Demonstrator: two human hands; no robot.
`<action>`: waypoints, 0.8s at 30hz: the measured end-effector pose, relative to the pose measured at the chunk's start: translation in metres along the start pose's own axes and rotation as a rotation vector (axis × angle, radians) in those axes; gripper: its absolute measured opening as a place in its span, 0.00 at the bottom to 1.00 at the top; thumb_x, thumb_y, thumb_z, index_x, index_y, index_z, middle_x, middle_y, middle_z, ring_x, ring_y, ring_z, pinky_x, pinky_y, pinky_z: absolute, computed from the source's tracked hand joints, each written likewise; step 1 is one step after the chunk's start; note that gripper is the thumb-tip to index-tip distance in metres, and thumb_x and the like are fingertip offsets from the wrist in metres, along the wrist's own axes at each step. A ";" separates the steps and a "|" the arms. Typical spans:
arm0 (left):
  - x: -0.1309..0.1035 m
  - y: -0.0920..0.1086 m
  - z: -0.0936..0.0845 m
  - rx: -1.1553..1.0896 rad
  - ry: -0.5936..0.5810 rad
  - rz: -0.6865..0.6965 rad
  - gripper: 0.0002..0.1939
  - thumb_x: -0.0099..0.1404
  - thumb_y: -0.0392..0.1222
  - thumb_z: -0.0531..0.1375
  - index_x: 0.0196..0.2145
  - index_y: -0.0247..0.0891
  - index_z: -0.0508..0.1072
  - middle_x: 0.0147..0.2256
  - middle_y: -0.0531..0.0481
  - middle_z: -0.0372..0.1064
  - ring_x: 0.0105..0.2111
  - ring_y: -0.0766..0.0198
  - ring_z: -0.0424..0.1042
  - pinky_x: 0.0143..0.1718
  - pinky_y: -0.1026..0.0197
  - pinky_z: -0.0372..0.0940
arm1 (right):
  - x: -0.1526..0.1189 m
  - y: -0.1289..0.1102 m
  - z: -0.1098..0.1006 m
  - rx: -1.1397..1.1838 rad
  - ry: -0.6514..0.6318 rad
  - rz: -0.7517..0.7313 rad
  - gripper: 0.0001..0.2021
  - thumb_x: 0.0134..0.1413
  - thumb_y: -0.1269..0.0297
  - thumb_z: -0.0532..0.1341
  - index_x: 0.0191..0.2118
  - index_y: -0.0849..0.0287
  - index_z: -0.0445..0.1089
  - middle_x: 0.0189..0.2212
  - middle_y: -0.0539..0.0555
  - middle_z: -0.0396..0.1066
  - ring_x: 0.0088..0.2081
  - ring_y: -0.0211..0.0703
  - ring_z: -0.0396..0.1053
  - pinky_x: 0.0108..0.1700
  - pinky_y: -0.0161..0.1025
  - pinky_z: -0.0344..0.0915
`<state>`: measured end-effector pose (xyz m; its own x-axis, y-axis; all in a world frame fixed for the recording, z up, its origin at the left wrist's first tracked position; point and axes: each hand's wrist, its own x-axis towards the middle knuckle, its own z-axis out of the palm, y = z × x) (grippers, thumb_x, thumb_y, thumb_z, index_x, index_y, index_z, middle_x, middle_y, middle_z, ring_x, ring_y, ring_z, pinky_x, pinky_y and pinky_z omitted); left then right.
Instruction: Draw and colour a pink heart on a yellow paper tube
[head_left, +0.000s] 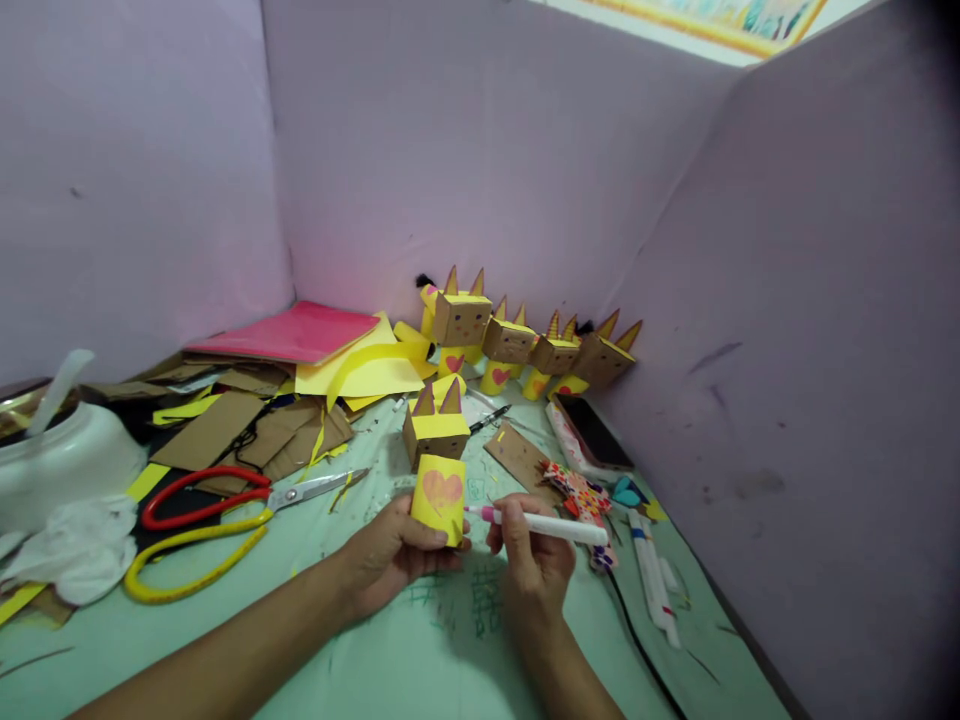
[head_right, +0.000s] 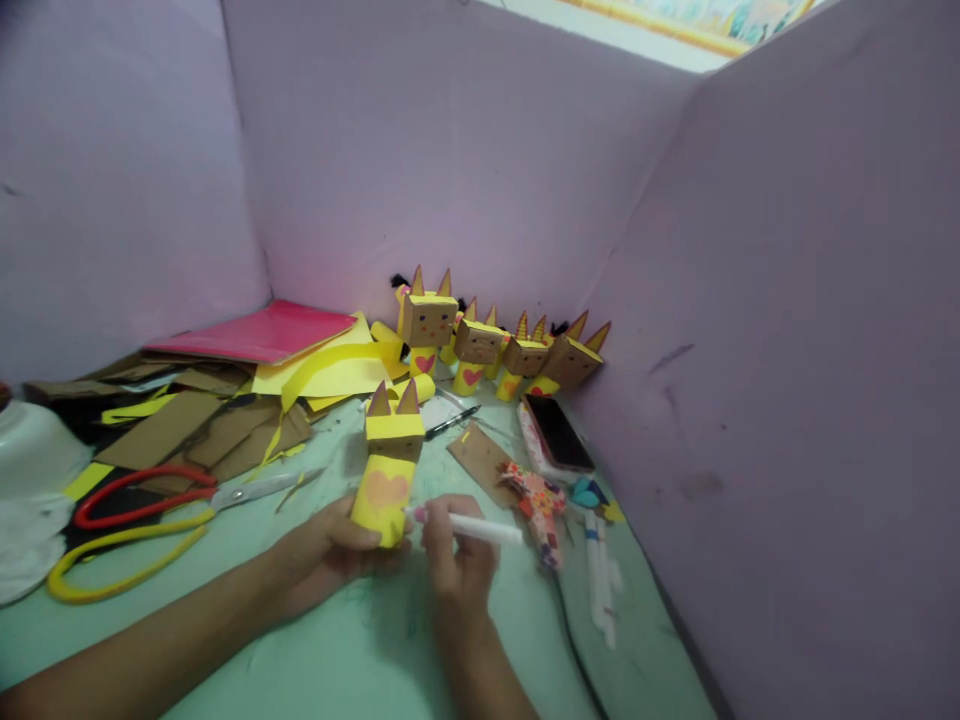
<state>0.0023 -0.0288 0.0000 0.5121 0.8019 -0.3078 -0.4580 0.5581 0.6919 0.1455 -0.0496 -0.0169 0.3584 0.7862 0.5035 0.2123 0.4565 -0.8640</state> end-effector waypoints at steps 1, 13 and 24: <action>0.000 0.000 0.000 0.001 0.001 -0.007 0.19 0.42 0.27 0.62 0.36 0.30 0.70 0.33 0.42 0.72 0.33 0.57 0.71 0.36 0.56 0.65 | 0.001 0.001 -0.001 -0.006 0.001 -0.011 0.13 0.56 0.58 0.56 0.26 0.61 0.68 0.17 0.47 0.62 0.18 0.34 0.60 0.21 0.32 0.57; 0.006 0.000 -0.005 -0.044 -0.007 -0.045 0.19 0.43 0.24 0.59 0.37 0.29 0.70 0.33 0.41 0.73 0.34 0.55 0.72 0.38 0.55 0.65 | 0.006 0.011 0.006 -0.035 0.002 0.022 0.14 0.55 0.56 0.56 0.27 0.61 0.67 0.19 0.50 0.66 0.19 0.34 0.61 0.20 0.32 0.58; 0.006 0.001 -0.003 -0.043 0.013 -0.041 0.22 0.43 0.24 0.59 0.40 0.29 0.69 0.36 0.40 0.72 0.36 0.54 0.72 0.40 0.54 0.65 | 0.005 0.004 0.008 -0.048 -0.061 0.014 0.11 0.54 0.59 0.57 0.27 0.60 0.68 0.19 0.49 0.66 0.17 0.33 0.62 0.18 0.30 0.58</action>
<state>0.0027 -0.0228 -0.0035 0.5216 0.7809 -0.3436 -0.4678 0.5986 0.6503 0.1403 -0.0405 -0.0178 0.3055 0.8171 0.4889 0.2512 0.4261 -0.8691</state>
